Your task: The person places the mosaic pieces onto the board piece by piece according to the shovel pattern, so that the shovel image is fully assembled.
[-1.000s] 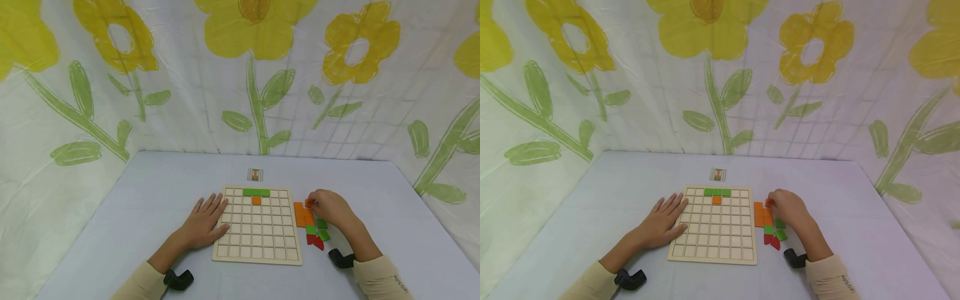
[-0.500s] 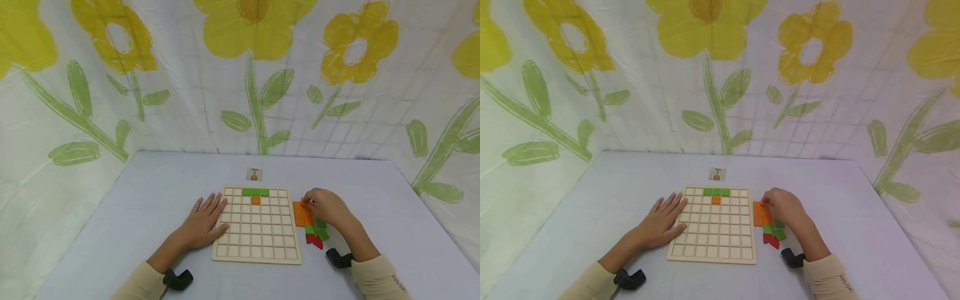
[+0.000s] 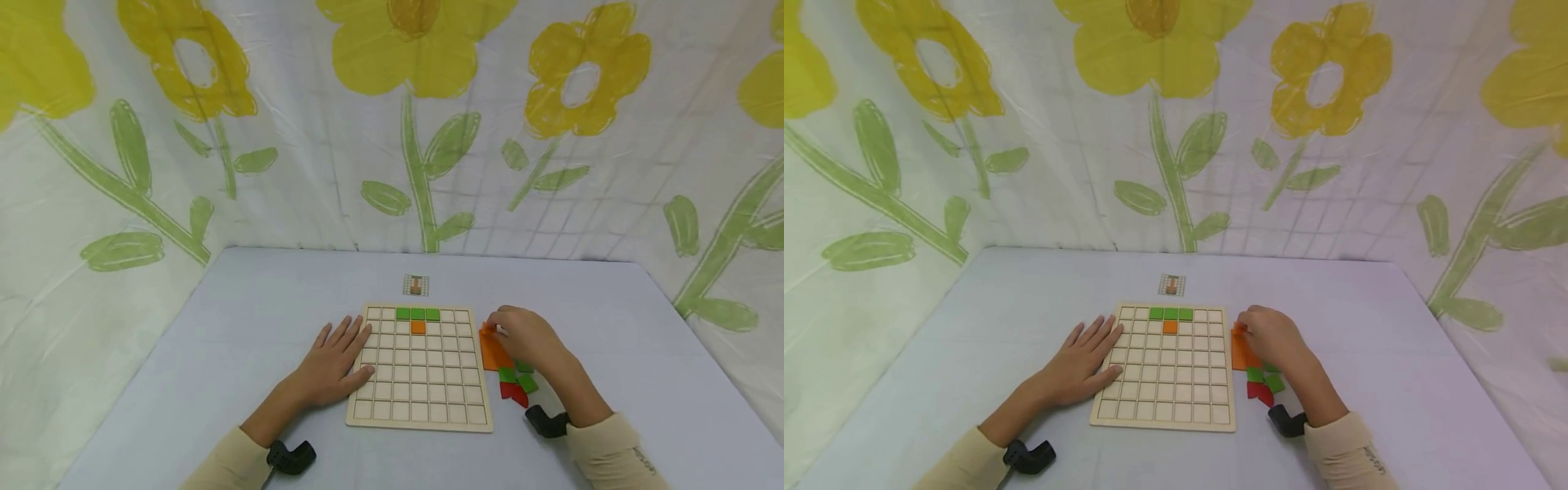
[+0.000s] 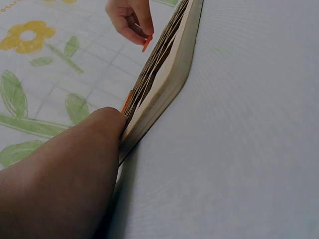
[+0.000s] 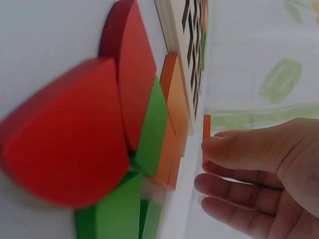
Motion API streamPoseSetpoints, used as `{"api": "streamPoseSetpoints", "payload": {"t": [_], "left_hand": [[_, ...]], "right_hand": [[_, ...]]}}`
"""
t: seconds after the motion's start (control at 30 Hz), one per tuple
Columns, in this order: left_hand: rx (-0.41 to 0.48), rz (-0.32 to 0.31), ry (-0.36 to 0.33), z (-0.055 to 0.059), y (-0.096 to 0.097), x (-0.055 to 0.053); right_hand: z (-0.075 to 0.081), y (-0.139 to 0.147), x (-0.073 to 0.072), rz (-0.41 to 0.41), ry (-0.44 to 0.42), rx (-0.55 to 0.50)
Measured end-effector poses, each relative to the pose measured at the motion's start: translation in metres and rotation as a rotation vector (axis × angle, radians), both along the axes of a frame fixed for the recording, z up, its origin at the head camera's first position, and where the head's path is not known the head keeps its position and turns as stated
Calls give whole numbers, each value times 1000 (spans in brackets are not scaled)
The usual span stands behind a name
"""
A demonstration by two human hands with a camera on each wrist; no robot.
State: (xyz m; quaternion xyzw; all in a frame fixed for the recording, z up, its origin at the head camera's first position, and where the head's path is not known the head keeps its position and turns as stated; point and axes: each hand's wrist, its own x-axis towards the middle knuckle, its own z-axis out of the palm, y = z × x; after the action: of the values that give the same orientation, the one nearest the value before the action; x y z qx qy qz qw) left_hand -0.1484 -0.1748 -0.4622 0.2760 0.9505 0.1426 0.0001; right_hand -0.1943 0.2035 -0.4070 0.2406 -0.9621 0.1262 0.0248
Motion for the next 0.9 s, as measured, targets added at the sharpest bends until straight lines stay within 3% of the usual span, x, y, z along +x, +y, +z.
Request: {"api": "streamPoseSetpoints", "payload": {"t": [0.9], "left_hand": [[-11, -1, 25, -1, 0, 0]], "right_hand": [[1, -31, -1, 51, 10, -16]]}}
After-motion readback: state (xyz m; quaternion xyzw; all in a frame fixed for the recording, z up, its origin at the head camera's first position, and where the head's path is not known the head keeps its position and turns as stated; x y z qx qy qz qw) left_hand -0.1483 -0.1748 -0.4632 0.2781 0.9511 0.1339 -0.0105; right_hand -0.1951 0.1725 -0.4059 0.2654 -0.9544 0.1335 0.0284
